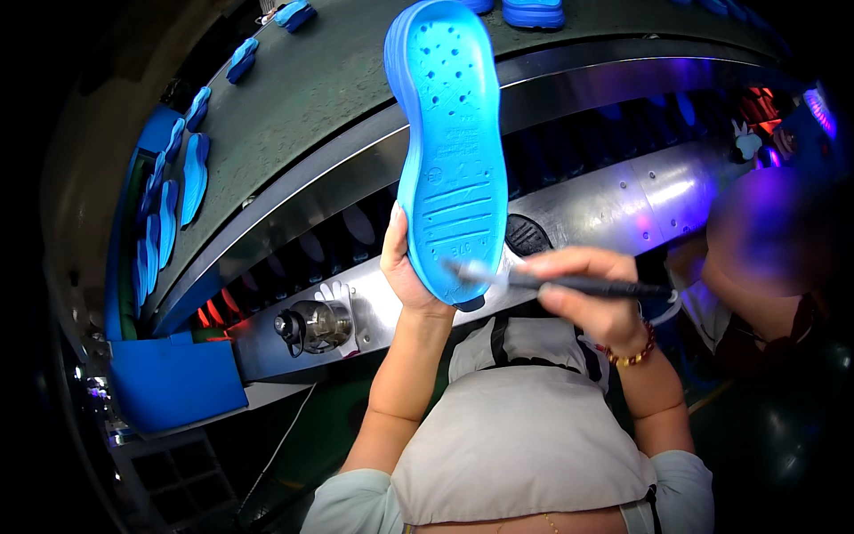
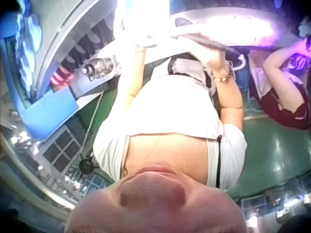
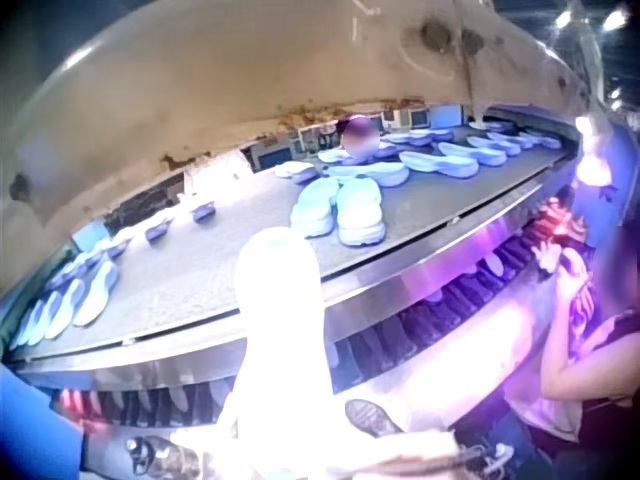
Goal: The person applies adhesive to the underside of blue shoe soles using a brush, picking them up from a conveyor belt and placing them back down after application.
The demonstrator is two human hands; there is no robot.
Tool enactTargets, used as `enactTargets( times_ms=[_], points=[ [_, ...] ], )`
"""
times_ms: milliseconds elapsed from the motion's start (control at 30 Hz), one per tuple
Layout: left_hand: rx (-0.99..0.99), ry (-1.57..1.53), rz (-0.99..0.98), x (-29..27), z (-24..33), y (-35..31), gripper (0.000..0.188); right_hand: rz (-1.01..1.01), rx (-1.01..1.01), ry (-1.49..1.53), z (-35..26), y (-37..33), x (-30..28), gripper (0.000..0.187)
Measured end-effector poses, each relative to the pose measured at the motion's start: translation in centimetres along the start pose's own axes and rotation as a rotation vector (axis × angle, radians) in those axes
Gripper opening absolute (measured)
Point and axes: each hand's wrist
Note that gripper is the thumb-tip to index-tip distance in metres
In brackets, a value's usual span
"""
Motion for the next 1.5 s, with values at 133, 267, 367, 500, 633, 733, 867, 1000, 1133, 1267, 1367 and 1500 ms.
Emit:
enactTargets(
  times_ms=[133, 267, 367, 500, 633, 733, 867, 1000, 1133, 1267, 1367, 1500],
  points=[
    [0.002, 0.019, -0.060, 0.6, 0.3, 0.3, 0.042, -0.225, -0.243, -0.310, -0.3, 1.5, -1.0, 0.018],
    [-0.067, -0.030, -0.081, 1.2, 0.7, 1.0, 0.041, -0.151, -0.084, -0.348, -1.0, 1.4, -1.6, 0.018],
    [-0.153, -0.090, -0.110, 0.4, 1.3, 1.7, 0.041, -0.398, -0.302, -0.370, -1.9, 0.9, -0.7, 0.017],
    [-0.542, 0.129, -0.058, 2.1, 2.1, 1.4, 0.041, -0.300, -0.266, -0.490, -2.2, 1.5, -2.5, 0.016],
    [-0.798, 0.568, -0.042, 3.0, 2.3, 1.0, 0.050, -0.583, -0.261, -0.671, -2.1, 1.2, -2.9, 0.019],
    [-0.856, 0.685, 0.019, 4.1, 2.1, 0.7, 0.053, -0.532, -0.180, -0.580, -1.2, 1.3, -4.0, 0.014],
    [-0.898, 0.828, -0.062, 3.5, 2.2, 0.6, 0.055, -0.648, -0.112, -0.724, -2.0, 1.0, -4.6, 0.016],
    [-0.903, 0.884, -0.040, 3.1, 2.7, 0.5, 0.059, -0.552, -0.133, -0.635, -1.8, 1.8, -6.1, 0.019],
    [-0.819, 1.067, -0.128, 2.2, 3.3, 0.3, 0.063, -0.616, -0.110, -0.799, -1.8, 1.7, -7.4, 0.022],
    [-0.787, 0.714, -0.028, 1.0, 3.1, 0.1, 0.056, -0.362, 0.362, -0.388, -2.5, 1.3, -7.1, 0.025],
    [-0.854, 0.271, 0.051, 0.0, 1.1, -0.4, 0.054, -0.267, 0.279, -0.233, -0.2, 1.2, -5.0, 0.022],
    [-0.776, 0.149, 0.047, -2.2, -0.2, -1.6, 0.058, 0.084, 0.193, -0.252, 3.9, 2.5, -9.2, 0.017]
  ],
)
Point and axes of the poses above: each hand's wrist, its own y-axis towards the middle knuckle, its own x-axis out of the palm, z = x × y, and after that the axes turned 8 degrees about x, right-handed
